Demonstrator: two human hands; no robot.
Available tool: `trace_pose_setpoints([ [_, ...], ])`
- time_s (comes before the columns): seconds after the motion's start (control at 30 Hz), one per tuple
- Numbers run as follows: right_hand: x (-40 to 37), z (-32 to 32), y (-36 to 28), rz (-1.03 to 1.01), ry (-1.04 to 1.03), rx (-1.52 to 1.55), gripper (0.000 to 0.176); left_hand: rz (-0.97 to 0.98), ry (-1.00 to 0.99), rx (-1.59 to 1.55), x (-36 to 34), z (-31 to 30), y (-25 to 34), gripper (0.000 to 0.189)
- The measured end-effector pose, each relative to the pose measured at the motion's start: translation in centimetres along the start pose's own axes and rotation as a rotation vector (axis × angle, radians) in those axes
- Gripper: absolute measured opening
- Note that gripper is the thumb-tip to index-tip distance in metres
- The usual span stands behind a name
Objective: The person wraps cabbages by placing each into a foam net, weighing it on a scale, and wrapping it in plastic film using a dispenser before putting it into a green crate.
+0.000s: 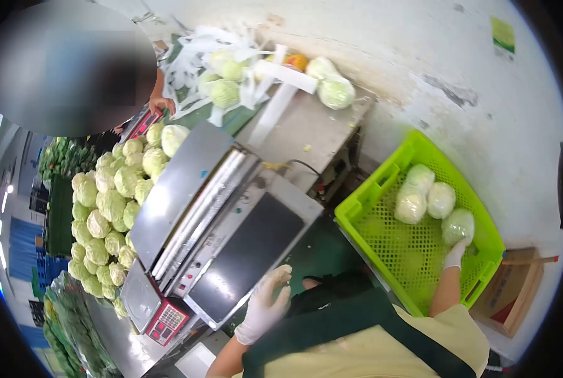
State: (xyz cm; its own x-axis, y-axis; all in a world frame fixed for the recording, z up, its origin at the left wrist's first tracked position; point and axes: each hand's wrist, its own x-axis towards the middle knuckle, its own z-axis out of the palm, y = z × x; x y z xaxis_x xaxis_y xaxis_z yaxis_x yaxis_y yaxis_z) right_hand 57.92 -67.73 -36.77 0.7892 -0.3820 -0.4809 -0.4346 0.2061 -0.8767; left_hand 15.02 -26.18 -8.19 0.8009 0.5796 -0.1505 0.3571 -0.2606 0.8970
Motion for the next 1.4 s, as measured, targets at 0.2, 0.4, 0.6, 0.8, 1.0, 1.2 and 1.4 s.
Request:
trace_pose_setpoints([
  [0.2,-5.2,10.5,-8.7,-0.998,0.199,-0.772,0.05,0.132,0.217,0.086,-0.1,-12.4,-0.5,0.026],
  [0.4,-36.3,46.8,-17.8,-0.856,-0.933,-0.363,0.036,-0.036,0.48,0.007,9.0,-28.0,-2.0,0.03],
  [0.6,-54.8,76.8,-6.6,-0.725,-2.004,-0.792,0.063,-0.318,0.347,-0.615,24.1,-40.6,-9.8,0.05],
  [0.8,-59.9,90.4,5.9,-0.32,-1.985,-1.093,0.084,-0.542,0.434,-1.172,37.6,-42.9,-18.1,0.079],
  [1.0,-63.2,88.9,8.0,-0.354,-2.4,-0.865,0.08,-0.378,0.62,-1.098,42.8,-40.0,-17.2,0.081],
  [1.2,-64.3,73.2,-5.3,-0.819,-2.474,-0.5,0.066,-0.153,0.761,-0.644,29.6,-40.0,-10.4,0.084],
  [1.4,-64.3,60.8,-5.8,-0.233,-2.347,-0.863,0.064,-0.021,0.568,-0.258,15.9,-33.0,-3.6,0.085],
])
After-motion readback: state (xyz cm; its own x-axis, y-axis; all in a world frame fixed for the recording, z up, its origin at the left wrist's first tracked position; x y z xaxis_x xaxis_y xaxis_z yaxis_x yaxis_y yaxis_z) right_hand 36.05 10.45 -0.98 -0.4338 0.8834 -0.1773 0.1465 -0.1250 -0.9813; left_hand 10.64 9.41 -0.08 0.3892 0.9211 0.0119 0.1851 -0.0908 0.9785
